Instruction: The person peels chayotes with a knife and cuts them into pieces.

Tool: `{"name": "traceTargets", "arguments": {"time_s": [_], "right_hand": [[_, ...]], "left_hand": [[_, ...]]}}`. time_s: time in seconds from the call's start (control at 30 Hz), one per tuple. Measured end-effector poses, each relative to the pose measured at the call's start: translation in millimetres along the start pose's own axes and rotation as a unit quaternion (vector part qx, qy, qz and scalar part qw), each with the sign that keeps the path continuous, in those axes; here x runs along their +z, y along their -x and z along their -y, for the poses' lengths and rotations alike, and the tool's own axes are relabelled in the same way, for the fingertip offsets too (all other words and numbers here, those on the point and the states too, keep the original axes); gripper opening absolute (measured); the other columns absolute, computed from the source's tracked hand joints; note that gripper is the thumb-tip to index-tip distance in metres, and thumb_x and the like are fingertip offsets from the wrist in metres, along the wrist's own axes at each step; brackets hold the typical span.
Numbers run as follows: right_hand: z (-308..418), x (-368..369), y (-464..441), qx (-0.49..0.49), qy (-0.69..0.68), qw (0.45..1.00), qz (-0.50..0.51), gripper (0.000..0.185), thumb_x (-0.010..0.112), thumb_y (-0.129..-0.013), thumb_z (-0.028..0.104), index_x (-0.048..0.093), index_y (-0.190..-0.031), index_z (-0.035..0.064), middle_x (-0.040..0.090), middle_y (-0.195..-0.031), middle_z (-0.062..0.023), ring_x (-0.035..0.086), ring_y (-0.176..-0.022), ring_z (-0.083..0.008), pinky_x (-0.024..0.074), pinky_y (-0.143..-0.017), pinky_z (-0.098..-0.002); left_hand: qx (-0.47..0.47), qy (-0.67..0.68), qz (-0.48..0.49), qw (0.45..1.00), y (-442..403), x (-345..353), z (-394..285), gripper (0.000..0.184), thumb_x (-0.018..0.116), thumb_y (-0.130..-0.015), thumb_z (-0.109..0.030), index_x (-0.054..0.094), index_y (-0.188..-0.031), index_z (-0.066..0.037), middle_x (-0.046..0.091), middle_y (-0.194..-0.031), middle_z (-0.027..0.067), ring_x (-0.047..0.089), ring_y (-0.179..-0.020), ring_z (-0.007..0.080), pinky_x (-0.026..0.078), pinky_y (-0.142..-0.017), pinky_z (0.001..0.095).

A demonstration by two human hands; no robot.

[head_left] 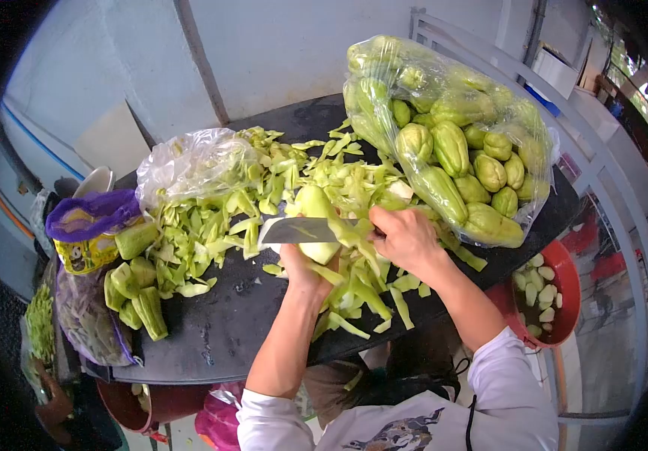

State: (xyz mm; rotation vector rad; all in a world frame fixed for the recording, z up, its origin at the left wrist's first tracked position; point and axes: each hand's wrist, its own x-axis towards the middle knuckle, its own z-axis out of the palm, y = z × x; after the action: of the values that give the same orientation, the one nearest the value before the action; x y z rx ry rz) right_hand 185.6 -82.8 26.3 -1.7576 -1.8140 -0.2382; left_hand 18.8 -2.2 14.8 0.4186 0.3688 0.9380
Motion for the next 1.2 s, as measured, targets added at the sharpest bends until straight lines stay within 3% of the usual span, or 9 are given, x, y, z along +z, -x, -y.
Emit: {"name": "traceTargets", "arguments": {"time_s": [0.13,0.23,0.43,0.73,0.87,0.93,1.07,1.17,1.2], "right_hand": [[0.5,-2.7,-3.3,0.01,-0.019,1.0,0.007,0.021,0.074,-0.075,0.014,0.057,-0.086,0.0075,0.064,-0.065,-0.0148,0.064,-0.061,-0.0378,0.0511,-0.056,-0.0456],[-14.6,10.1,-3.1,0.066,-0.002,0.998,0.018,0.022,0.074,-0.075,0.015,0.057,-0.087,0.0075,0.063,-0.065,-0.0152,0.064,-0.063,-0.0385,0.0507,-0.057,-0.0466],[-18.1,7.0,-2.0,0.066,-0.005,0.998,0.016,0.02,0.071,-0.078,0.015,0.057,-0.089,0.0066,0.065,-0.07,-0.0184,0.064,-0.067,-0.0413,0.0496,-0.059,-0.0495],[-38.1,11.6,-7.6,0.166,0.073,0.982,0.051,0.012,0.064,-0.083,0.011,0.06,-0.093,0.0067,0.064,-0.073,-0.0242,0.063,-0.073,-0.046,0.0495,-0.065,-0.0527],[-42.9,6.5,-5.2,0.162,0.054,0.985,0.037,0.012,0.063,-0.084,0.012,0.06,-0.094,0.0067,0.064,-0.073,-0.0247,0.063,-0.073,-0.0455,0.0498,-0.065,-0.0523],[-38.5,7.7,-3.0,0.163,0.039,0.985,0.03,0.011,0.063,-0.084,0.012,0.059,-0.093,0.0064,0.064,-0.073,-0.0238,0.063,-0.072,-0.0457,0.0503,-0.064,-0.0513],[-17.2,9.8,-2.7,0.142,-0.001,0.989,0.028,0.01,0.065,-0.083,0.012,0.057,-0.088,0.0059,0.065,-0.071,-0.0198,0.064,-0.066,-0.0422,0.051,-0.06,-0.0484],[-1.7,19.7,-0.2,0.013,-0.037,0.999,-0.024,0.019,0.07,-0.08,0.014,0.053,-0.079,0.006,0.064,-0.065,-0.0119,0.065,-0.056,-0.0312,0.0501,-0.05,-0.0408],[2.8,21.3,-0.7,0.014,-0.037,0.999,-0.023,0.019,0.07,-0.08,0.014,0.053,-0.079,0.006,0.064,-0.065,-0.0119,0.065,-0.056,-0.0312,0.0501,-0.05,-0.0408]], "left_hand": [[-0.014,-0.011,-0.024,1.0,-4.0,-0.7,0.7,0.047,0.044,-0.093,-0.042,0.057,-0.121,-0.006,0.065,-0.109,0.0124,0.065,-0.093,0.0253,0.054,-0.078,0.0369],[-0.012,-0.017,-0.013,1.0,-9.3,-7.8,1.9,0.041,0.043,-0.091,-0.037,0.058,-0.115,-0.007,0.065,-0.106,0.0094,0.064,-0.092,0.0261,0.055,-0.072,0.043],[0.009,-0.023,-0.015,1.0,-1.7,1.7,2.2,0.042,0.046,-0.091,-0.039,0.058,-0.115,-0.006,0.065,-0.104,0.0103,0.064,-0.09,0.0265,0.053,-0.069,0.0424],[-0.022,0.015,0.0,1.0,-4.9,4.4,-3.3,0.045,0.046,-0.092,-0.037,0.058,-0.117,-0.002,0.065,-0.1,0.0153,0.063,-0.082,0.0281,0.052,-0.067,0.0398],[-0.006,0.038,0.094,0.995,-11.0,-4.7,-8.7,0.045,0.045,-0.094,-0.036,0.056,-0.123,-0.003,0.063,-0.11,0.0174,0.062,-0.091,0.0271,0.051,-0.075,0.0377],[0.007,0.061,-0.024,0.998,-14.8,-1.6,-11.1,0.043,0.042,-0.097,-0.034,0.056,-0.124,-0.004,0.062,-0.114,0.0178,0.06,-0.097,0.0274,0.05,-0.083,0.0392],[0.023,0.062,-0.053,0.996,-17.9,-8.6,-12.0,0.04,0.04,-0.099,-0.032,0.055,-0.126,-0.006,0.061,-0.116,0.0174,0.059,-0.101,0.028,0.047,-0.092,0.0394],[0.02,0.064,-0.05,0.997,-14.6,-8.9,-10.2,0.046,0.046,-0.095,-0.039,0.055,-0.125,-0.004,0.061,-0.116,0.0158,0.059,-0.102,0.0284,0.046,-0.095,0.0384],[0.003,0.058,-0.045,0.997,-13.9,-9.1,-10.1,0.049,0.048,-0.094,-0.042,0.055,-0.124,-0.003,0.062,-0.114,0.0155,0.059,-0.102,0.0283,0.046,-0.095,0.0387]]}}
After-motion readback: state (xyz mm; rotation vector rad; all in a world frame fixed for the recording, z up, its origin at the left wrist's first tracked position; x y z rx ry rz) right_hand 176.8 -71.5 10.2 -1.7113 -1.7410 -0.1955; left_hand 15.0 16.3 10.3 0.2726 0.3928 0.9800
